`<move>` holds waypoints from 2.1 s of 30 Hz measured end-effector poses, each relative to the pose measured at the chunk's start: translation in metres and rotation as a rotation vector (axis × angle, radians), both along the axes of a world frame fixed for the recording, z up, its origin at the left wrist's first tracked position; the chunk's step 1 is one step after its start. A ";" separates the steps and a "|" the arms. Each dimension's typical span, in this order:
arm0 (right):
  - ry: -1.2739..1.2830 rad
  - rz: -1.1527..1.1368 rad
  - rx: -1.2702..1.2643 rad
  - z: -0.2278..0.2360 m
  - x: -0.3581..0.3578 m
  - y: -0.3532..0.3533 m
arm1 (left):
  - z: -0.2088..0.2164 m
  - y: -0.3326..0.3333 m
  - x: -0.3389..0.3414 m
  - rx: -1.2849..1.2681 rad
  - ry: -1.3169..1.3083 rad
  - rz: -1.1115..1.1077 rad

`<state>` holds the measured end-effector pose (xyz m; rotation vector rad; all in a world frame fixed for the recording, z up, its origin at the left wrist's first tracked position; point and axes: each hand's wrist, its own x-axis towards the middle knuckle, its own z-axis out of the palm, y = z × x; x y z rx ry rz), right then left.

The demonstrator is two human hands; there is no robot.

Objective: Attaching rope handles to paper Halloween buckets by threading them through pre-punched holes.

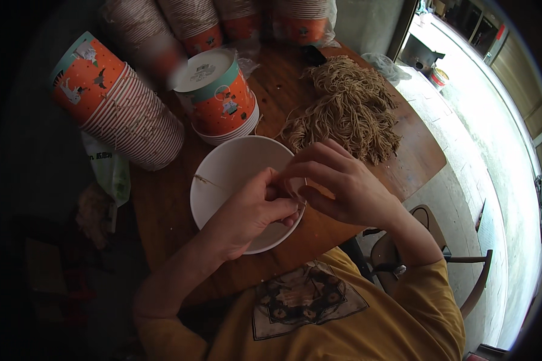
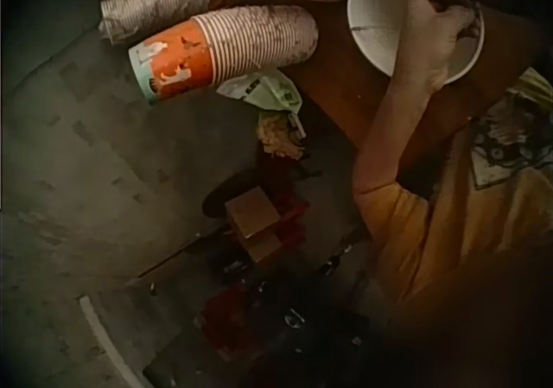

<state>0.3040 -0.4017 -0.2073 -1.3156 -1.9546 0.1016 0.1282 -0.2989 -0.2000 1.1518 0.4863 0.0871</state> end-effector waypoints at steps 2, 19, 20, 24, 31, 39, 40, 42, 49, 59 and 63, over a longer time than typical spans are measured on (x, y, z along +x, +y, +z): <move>-0.006 0.022 0.008 0.000 0.002 0.006 | 0.003 -0.002 0.001 0.057 0.025 0.008; 0.327 0.107 -0.327 0.012 0.007 0.001 | 0.005 -0.005 0.002 0.195 0.055 0.092; 0.297 0.139 -0.331 0.012 0.007 0.002 | 0.006 -0.005 0.001 0.239 0.055 0.098; 0.221 0.180 -0.306 0.009 0.010 0.002 | 0.007 -0.005 -0.002 0.289 0.066 0.090; 0.327 0.246 -0.343 0.010 0.009 0.000 | 0.003 0.001 -0.006 0.414 0.017 0.005; 1.019 0.353 -0.612 -0.006 0.000 -0.005 | 0.003 -0.003 -0.004 0.616 -0.028 -0.012; 1.021 0.352 -0.613 -0.003 0.000 -0.006 | 0.001 -0.004 -0.005 0.624 -0.047 0.008; 0.497 0.085 -0.600 0.009 0.001 -0.009 | -0.001 -0.005 -0.007 0.632 -0.063 0.033; 0.169 -0.088 -0.262 -0.005 -0.017 -0.016 | -0.005 -0.010 -0.011 0.833 -0.123 0.090; 0.223 -0.172 -0.157 -0.015 -0.027 -0.015 | -0.006 -0.013 -0.017 0.947 -0.124 0.109; 0.313 -0.183 -0.221 -0.017 -0.028 -0.014 | -0.004 -0.004 -0.020 1.055 -0.174 0.124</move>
